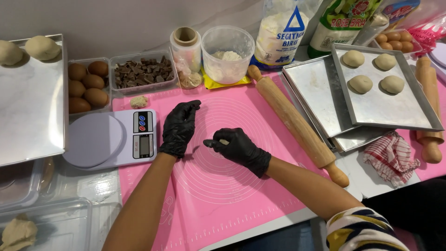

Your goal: Rounding small portions of dough into balls and rolling them flat using a rolling pin on a silicone mat.

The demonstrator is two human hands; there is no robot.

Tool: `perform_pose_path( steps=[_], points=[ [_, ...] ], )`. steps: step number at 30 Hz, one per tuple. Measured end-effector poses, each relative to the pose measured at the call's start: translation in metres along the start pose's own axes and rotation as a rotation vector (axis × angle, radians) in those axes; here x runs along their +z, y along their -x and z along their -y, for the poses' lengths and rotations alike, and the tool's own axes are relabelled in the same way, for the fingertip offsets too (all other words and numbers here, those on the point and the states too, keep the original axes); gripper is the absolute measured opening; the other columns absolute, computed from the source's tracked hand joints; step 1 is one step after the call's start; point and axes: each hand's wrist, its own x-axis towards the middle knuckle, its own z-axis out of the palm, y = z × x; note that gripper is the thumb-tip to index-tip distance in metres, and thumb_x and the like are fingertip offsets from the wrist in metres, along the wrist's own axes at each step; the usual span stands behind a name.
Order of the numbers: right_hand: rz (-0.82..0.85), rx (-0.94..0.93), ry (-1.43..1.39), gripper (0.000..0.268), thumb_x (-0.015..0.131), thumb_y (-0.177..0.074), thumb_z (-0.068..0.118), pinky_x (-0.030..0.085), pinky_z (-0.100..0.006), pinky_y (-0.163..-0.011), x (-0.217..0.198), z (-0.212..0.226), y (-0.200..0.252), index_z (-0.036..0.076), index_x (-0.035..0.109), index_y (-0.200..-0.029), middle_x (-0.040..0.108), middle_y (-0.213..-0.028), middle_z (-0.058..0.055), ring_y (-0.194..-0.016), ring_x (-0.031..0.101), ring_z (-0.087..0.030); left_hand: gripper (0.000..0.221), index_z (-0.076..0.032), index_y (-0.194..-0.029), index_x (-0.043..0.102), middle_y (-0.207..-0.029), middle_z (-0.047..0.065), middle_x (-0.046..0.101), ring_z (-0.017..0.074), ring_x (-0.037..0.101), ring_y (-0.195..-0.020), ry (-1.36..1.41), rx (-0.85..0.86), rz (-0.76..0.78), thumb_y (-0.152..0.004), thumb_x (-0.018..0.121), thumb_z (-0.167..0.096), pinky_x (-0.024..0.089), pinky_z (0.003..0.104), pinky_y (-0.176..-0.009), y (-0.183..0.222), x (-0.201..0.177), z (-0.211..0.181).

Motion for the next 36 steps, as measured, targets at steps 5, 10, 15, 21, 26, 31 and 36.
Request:
perform_pose_path(
  steps=[5, 10, 15, 21, 26, 31, 36],
  points=[
    [0.051, 0.068, -0.198, 0.012, 0.073, -0.091, 0.024, 0.060, -0.035, -0.074, -0.027, 0.044, -0.002, 0.015, 0.068, -0.096, 0.071, -0.081, -0.004, -0.081, 0.070, -0.019, 0.026, -0.027, -0.122, 0.073, -0.109, 0.000, 0.074, 0.0236, 0.069, -0.111, -0.016, 0.026, 0.020, -0.101, 0.058, -0.019, 0.058, 0.038, -0.098, 0.001, -0.001, -0.002],
    [0.155, 0.216, -0.785, 0.043, 0.062, -0.100, 0.026, 0.063, -0.044, -0.075, -0.033, 0.049, -0.006, 0.008, 0.053, -0.137, 0.068, -0.106, -0.019, -0.099, 0.072, -0.029, 0.026, -0.023, -0.121, 0.074, -0.107, 0.003, 0.074, 0.0260, 0.070, -0.108, 0.031, 0.061, -0.001, -0.101, 0.058, -0.016, 0.059, 0.039, -0.095, 0.002, -0.001, -0.005],
    [-0.163, 0.784, -1.367, 0.037, 0.078, -0.091, 0.035, 0.054, -0.026, -0.051, -0.043, 0.045, -0.019, 0.002, 0.069, -0.105, 0.074, -0.083, -0.017, -0.070, 0.075, -0.030, 0.024, -0.023, -0.118, 0.075, -0.104, 0.004, 0.075, 0.0275, 0.071, -0.105, -0.038, 0.091, -0.014, -0.101, 0.059, -0.016, 0.060, 0.039, -0.093, 0.000, 0.001, 0.001],
    [0.133, 0.563, -1.086, 0.035, 0.065, -0.087, 0.013, 0.047, -0.022, -0.058, -0.044, 0.026, -0.014, 0.004, 0.069, -0.121, 0.071, -0.103, -0.015, -0.084, 0.072, -0.024, 0.024, -0.026, -0.117, 0.075, -0.102, 0.001, 0.075, 0.0261, 0.071, -0.103, -0.090, 0.128, -0.017, -0.100, 0.060, -0.018, 0.061, 0.040, -0.091, 0.000, 0.003, 0.008],
    [0.114, 0.464, -1.037, 0.024, 0.061, -0.093, 0.021, 0.034, -0.018, -0.046, -0.036, 0.016, -0.008, 0.003, 0.069, -0.107, 0.061, -0.079, -0.010, -0.060, 0.057, -0.016, 0.024, -0.027, -0.118, 0.075, -0.102, 0.000, 0.075, 0.0236, 0.071, -0.104, -0.086, 0.118, -0.030, -0.100, 0.060, -0.019, 0.061, 0.038, -0.093, -0.001, 0.006, 0.010],
    [0.132, 0.343, -0.765, 0.036, 0.057, -0.106, 0.030, 0.033, -0.027, -0.030, -0.014, 0.003, 0.006, 0.001, 0.072, -0.088, 0.059, -0.053, -0.022, -0.032, 0.051, -0.025, 0.026, -0.029, -0.117, 0.075, -0.101, -0.001, 0.075, 0.0232, 0.070, -0.105, -0.041, 0.139, -0.005, -0.099, 0.060, -0.019, 0.060, 0.036, -0.094, -0.003, 0.005, 0.014],
    [0.167, 0.313, -0.695, 0.054, 0.057, -0.105, 0.038, 0.031, -0.028, -0.023, -0.010, 0.012, 0.004, -0.001, 0.066, -0.070, 0.055, -0.044, -0.023, -0.024, 0.047, -0.024, 0.023, -0.028, -0.115, 0.076, -0.101, -0.001, 0.075, 0.0221, 0.070, -0.104, -0.093, 0.188, -0.022, -0.098, 0.062, -0.020, 0.061, 0.035, -0.093, -0.004, 0.010, 0.021]
  ],
)
